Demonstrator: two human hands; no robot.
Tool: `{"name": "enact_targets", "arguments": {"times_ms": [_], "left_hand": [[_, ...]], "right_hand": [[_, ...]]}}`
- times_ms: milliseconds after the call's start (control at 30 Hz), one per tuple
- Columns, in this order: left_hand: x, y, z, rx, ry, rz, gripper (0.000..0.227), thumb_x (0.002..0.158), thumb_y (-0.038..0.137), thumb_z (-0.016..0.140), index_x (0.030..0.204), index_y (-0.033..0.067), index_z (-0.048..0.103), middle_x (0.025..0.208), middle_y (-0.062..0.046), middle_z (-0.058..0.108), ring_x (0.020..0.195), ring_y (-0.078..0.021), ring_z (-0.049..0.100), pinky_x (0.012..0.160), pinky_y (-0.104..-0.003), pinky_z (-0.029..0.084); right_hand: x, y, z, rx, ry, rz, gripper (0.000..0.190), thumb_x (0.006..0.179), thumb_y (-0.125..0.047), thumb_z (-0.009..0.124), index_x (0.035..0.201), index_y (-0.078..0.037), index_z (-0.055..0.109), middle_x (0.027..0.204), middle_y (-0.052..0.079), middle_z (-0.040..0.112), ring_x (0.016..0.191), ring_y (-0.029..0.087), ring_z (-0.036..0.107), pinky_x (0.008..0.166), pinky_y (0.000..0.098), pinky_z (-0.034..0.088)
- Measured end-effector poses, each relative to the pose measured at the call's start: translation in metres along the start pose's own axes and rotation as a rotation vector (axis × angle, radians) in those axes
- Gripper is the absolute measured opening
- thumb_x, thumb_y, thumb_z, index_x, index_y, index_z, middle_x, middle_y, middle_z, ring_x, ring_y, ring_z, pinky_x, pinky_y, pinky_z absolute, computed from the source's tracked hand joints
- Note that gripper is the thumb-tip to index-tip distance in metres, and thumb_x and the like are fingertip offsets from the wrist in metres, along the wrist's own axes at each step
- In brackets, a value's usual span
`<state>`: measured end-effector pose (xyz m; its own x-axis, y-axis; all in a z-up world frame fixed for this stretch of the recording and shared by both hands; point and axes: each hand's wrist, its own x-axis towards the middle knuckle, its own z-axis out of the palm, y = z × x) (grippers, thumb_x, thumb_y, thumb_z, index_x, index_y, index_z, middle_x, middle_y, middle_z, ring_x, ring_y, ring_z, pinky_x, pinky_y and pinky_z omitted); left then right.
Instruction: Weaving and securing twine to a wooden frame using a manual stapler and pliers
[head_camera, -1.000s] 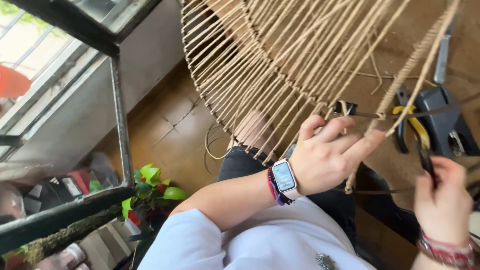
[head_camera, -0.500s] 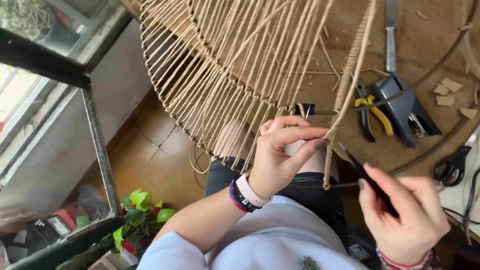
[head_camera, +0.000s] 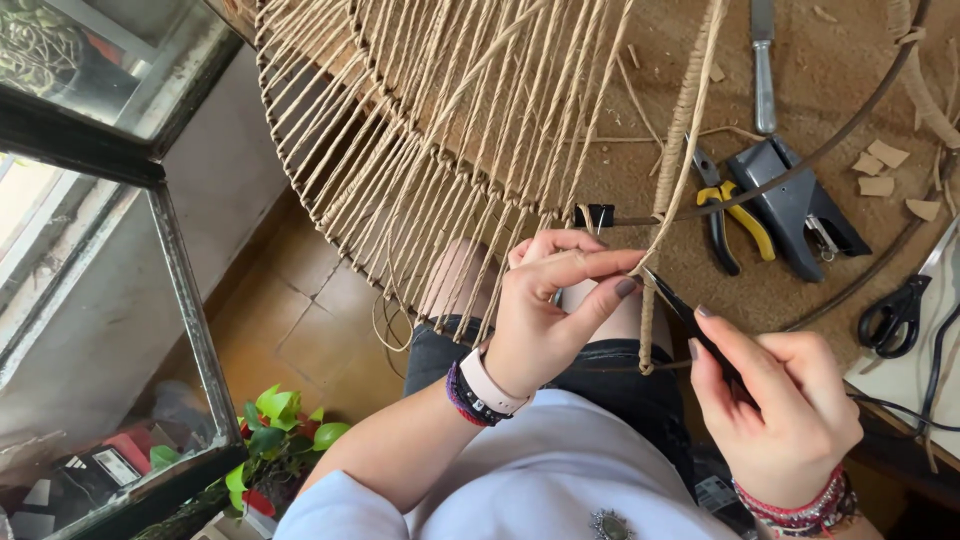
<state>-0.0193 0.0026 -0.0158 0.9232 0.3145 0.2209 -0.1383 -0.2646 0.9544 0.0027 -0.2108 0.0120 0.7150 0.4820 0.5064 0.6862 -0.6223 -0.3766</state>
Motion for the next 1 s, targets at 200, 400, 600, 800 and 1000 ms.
{"name": "enact_targets", "arguments": {"times_ms": [200,400,600,800,1000], "left_hand": [[0.001,-0.003,0.0,0.026,0.002,-0.006,0.018,0.097,0.031,0.073,0.115,0.0285,0.076,0.1,0.011,0.073,0.108,-0.0091,0.062,0.107,-0.032,0.033],[0.009,0.007,-0.001,0.291,0.042,0.188,0.014,0.097,0.02,0.073,0.109,0.0267,0.076,0.087,0.014,0.072,0.096,-0.013,0.061,0.098,-0.039,0.028],[0.015,0.009,-0.001,0.372,0.073,0.32,0.012,0.098,0.014,0.072,0.106,0.0228,0.076,0.084,0.012,0.068,0.093,-0.0146,0.062,0.095,-0.04,0.029],[0.016,0.005,0.0,0.38,0.101,0.371,0.013,0.098,0.009,0.072,0.105,0.0193,0.073,0.078,0.008,0.062,0.092,-0.0176,0.062,0.094,-0.041,0.032],[0.017,0.004,0.002,0.378,0.104,0.378,0.014,0.097,0.006,0.072,0.105,0.0175,0.072,0.078,0.007,0.061,0.092,-0.0188,0.063,0.094,-0.042,0.033]], "right_hand": [[0.001,0.002,0.0,-0.028,-0.029,-0.015,0.019,0.102,0.002,0.08,0.121,-0.001,0.08,0.097,0.014,0.059,0.068,0.019,0.055,0.068,0.0362,0.051],[0.008,0.003,-0.011,-0.147,-0.118,-0.056,0.021,0.102,-0.001,0.081,0.122,-0.006,0.081,0.095,0.009,0.057,0.067,0.018,0.056,0.068,0.0374,0.053],[0.018,0.014,-0.013,-0.113,-0.17,-0.119,0.022,0.101,-0.004,0.076,0.122,-0.009,0.078,0.09,0.007,0.056,0.068,0.019,0.055,0.069,0.0391,0.052],[0.037,0.015,-0.009,0.197,-0.276,0.194,0.024,0.091,-0.001,0.071,0.113,-0.007,0.077,0.092,0.003,0.061,0.068,0.015,0.051,0.071,0.026,0.047],[0.043,0.018,-0.006,0.262,-0.299,0.211,0.021,0.091,-0.002,0.07,0.111,-0.005,0.076,0.091,0.004,0.062,0.068,0.013,0.055,0.067,0.0237,0.048]]}}
